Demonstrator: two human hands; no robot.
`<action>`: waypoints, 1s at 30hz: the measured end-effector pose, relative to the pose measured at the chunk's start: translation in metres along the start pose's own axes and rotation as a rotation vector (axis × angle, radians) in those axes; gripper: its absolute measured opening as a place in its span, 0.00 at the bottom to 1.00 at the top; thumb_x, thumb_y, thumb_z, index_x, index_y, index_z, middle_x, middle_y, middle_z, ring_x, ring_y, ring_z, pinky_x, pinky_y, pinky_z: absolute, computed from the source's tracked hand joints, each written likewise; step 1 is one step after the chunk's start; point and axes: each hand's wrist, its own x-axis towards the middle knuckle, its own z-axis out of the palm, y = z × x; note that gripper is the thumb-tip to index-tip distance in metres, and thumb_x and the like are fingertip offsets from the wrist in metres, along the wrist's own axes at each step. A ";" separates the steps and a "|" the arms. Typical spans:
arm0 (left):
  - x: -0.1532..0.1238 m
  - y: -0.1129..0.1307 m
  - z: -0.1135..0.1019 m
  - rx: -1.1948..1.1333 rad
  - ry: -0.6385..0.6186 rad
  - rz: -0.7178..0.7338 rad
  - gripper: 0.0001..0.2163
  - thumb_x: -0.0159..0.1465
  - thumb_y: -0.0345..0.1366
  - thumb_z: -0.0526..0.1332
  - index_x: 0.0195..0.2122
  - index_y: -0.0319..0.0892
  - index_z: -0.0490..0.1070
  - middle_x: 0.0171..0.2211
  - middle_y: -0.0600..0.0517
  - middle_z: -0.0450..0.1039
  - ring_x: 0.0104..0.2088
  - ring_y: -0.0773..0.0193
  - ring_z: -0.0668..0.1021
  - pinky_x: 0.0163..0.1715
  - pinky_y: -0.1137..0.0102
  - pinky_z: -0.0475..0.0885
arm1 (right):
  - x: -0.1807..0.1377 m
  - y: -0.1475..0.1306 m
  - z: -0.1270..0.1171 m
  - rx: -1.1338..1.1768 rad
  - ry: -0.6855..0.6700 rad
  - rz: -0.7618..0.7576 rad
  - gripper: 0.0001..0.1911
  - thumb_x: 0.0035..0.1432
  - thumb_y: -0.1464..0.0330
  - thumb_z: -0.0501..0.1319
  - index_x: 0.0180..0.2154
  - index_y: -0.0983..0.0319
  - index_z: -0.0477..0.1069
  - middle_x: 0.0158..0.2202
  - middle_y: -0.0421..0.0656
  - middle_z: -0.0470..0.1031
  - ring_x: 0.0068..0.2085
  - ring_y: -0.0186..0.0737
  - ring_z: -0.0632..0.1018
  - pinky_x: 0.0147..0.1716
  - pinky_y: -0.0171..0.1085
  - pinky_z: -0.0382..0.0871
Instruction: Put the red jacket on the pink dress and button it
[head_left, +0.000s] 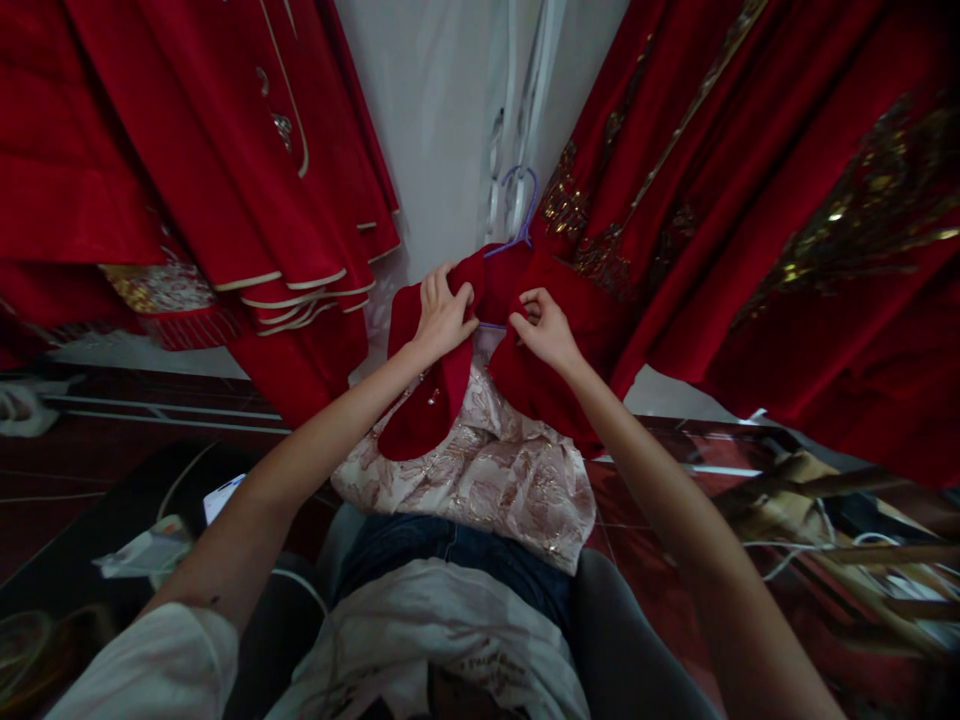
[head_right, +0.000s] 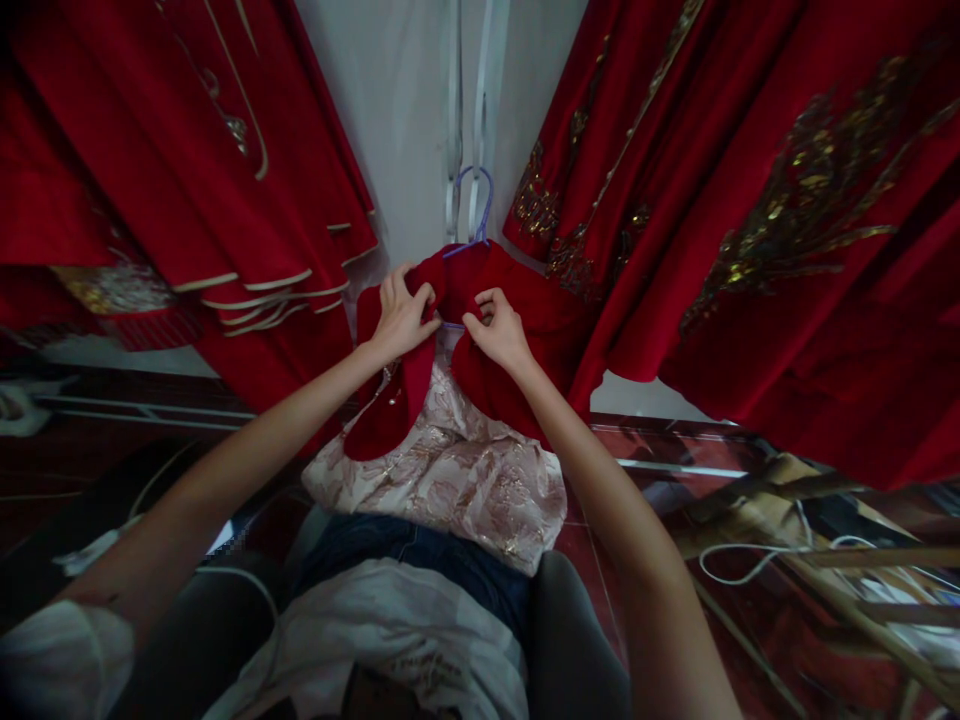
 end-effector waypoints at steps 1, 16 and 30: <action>-0.009 0.000 0.003 -0.001 0.017 -0.035 0.12 0.56 0.32 0.65 0.39 0.42 0.64 0.57 0.37 0.57 0.59 0.39 0.60 0.55 0.49 0.58 | -0.002 0.003 -0.003 -0.019 -0.005 0.000 0.14 0.47 0.65 0.60 0.37 0.58 0.61 0.27 0.35 0.68 0.27 0.34 0.70 0.31 0.36 0.67; -0.018 0.037 0.026 -0.549 0.000 -0.195 0.12 0.62 0.33 0.58 0.46 0.43 0.61 0.37 0.50 0.72 0.37 0.63 0.77 0.39 0.69 0.70 | -0.010 0.002 0.006 0.224 -0.169 -0.045 0.14 0.46 0.66 0.60 0.36 0.58 0.60 0.31 0.37 0.68 0.33 0.34 0.73 0.35 0.35 0.69; -0.040 0.033 0.036 -0.953 0.068 -0.367 0.11 0.57 0.33 0.66 0.38 0.41 0.65 0.38 0.49 0.75 0.41 0.64 0.79 0.45 0.66 0.73 | -0.030 0.012 0.011 0.401 -0.039 0.073 0.20 0.47 0.62 0.63 0.42 0.57 0.64 0.40 0.42 0.72 0.43 0.37 0.75 0.49 0.41 0.72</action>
